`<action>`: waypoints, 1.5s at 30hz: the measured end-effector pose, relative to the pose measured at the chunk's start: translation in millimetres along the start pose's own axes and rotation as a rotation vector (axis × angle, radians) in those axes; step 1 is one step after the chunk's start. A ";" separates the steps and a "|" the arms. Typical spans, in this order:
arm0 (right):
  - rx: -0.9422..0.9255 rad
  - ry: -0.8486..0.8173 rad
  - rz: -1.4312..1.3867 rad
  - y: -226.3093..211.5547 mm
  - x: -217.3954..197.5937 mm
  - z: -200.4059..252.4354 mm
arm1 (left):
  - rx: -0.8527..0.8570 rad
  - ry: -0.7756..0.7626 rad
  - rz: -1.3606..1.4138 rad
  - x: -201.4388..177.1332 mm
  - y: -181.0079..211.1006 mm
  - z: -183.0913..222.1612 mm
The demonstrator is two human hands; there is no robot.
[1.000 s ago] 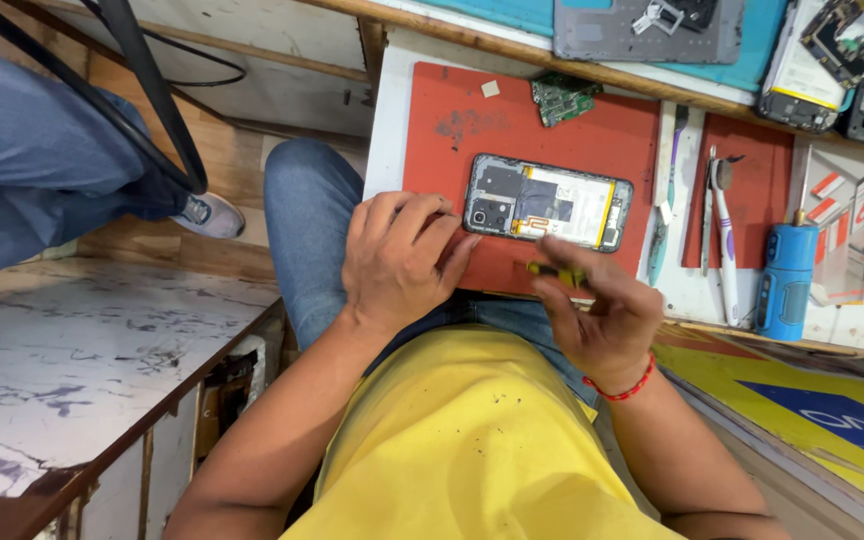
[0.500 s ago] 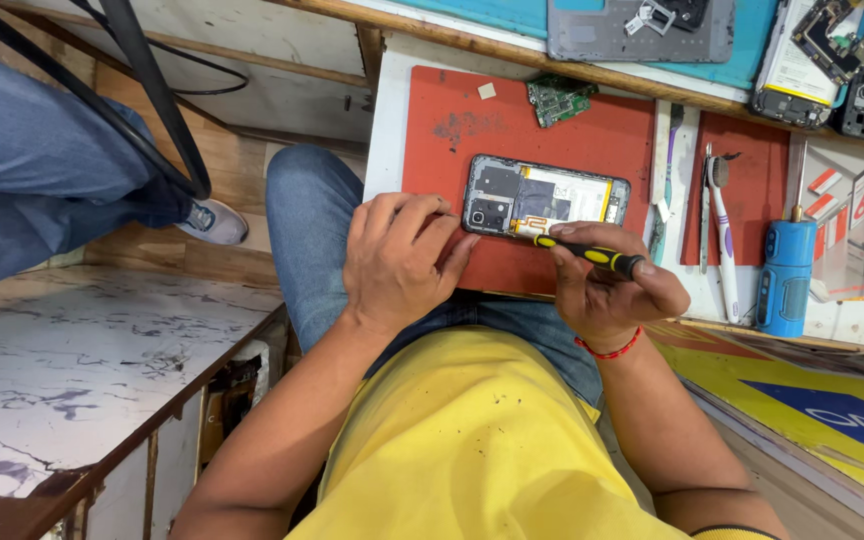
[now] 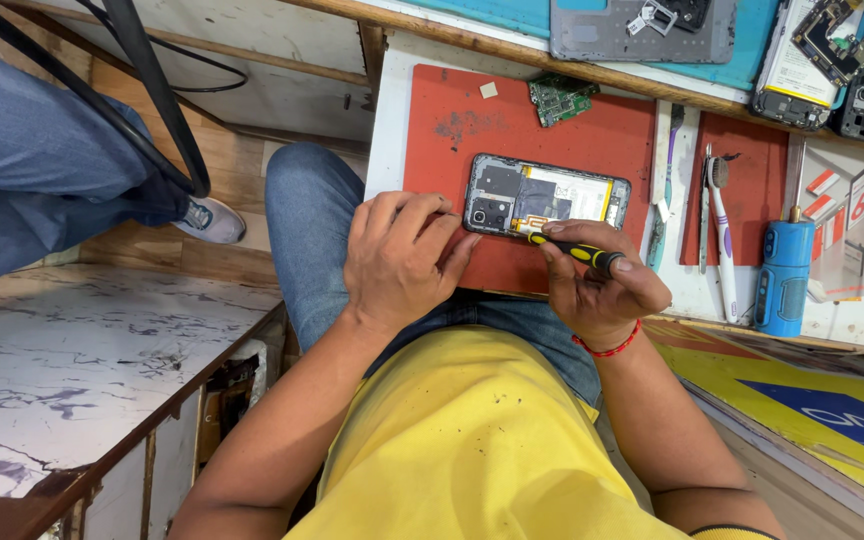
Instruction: The person disassembles a smartphone using a plastic spudger and a screwdriver. They remove screws, separate the back cover, and handle internal components on a cluttered workbench.
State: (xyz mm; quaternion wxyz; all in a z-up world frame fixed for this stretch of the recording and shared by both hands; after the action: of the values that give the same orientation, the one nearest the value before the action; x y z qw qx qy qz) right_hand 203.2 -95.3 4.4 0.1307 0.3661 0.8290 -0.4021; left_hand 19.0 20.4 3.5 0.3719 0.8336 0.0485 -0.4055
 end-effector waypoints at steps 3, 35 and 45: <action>-0.004 -0.007 0.009 -0.9 0.6 -1.2 | 0.000 -0.001 0.002 0.4 -0.1 -0.1; 0.285 -0.961 0.411 -42.0 -29.3 -114.6 | 0.013 0.007 0.022 -3.6 -0.4 -0.4; 0.298 -0.815 0.371 -45.4 -21.6 -112.5 | 0.015 0.008 0.025 -3.5 -0.5 -0.6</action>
State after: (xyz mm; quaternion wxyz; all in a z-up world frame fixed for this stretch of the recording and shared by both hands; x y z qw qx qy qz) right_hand 194.6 -38.9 113.6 0.4610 0.3351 0.5640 -0.5976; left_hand 16.9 21.9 5.9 0.3706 0.8385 0.0366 -0.3978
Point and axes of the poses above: each hand's wrist, its own z-axis away from the middle knuckle, its own x-axis out of the palm, y = z × x, the point moved 3 cm from there along -z, towards the middle knuckle, and after that the axes turned 3 degrees about -y, right-handed, at the moved point
